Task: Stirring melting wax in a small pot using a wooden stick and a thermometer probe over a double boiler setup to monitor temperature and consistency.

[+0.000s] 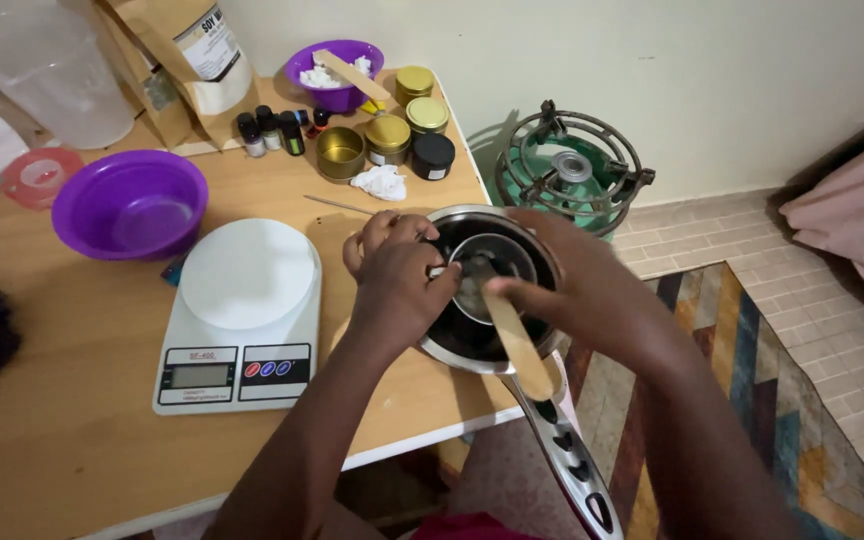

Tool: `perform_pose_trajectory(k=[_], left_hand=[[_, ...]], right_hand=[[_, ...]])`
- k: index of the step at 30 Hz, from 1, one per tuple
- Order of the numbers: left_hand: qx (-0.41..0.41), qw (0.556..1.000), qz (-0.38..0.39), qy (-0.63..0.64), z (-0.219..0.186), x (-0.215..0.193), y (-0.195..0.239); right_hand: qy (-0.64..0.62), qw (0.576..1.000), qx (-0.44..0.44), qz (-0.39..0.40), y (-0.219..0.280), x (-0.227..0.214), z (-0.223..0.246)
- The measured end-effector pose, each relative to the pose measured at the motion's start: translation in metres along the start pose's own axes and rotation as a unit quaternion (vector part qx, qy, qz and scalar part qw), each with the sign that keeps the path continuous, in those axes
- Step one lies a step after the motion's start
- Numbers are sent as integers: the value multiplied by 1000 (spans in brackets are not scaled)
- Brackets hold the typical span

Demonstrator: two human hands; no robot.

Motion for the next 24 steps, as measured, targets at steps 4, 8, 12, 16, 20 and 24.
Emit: perform_pose_trajectory(k=[4, 8, 12, 16, 20, 24], left_hand=[[2, 1000, -3, 13, 2, -4, -3], [54, 997, -53, 32, 9, -8, -5], [112, 989, -91, 39, 1, -15, 4], [107, 990, -82, 36, 0, -14, 6], [118, 989, -82, 42, -1, -17, 7], [117, 989, -64, 62, 1, -14, 7]], right_hand=[[-8, 996, 55, -69, 31, -5, -42], [28, 996, 76, -31, 48, 6, -40], [82, 995, -46, 23, 51, 30, -37], [92, 985, -134, 66, 46, 43, -17], [100, 966, -234, -36, 41, 38, -5], [64, 957, -177, -220, 27, 15, -12]])
Point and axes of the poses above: each hand's wrist, its own y-axis away from the middle knuckle, its own x-axis out of the palm, z = x × y, the point moved 8 cm from there along -y, towards the middle knuckle, and after that the axes turned 5 degrees about y, right-handed, at the moved point
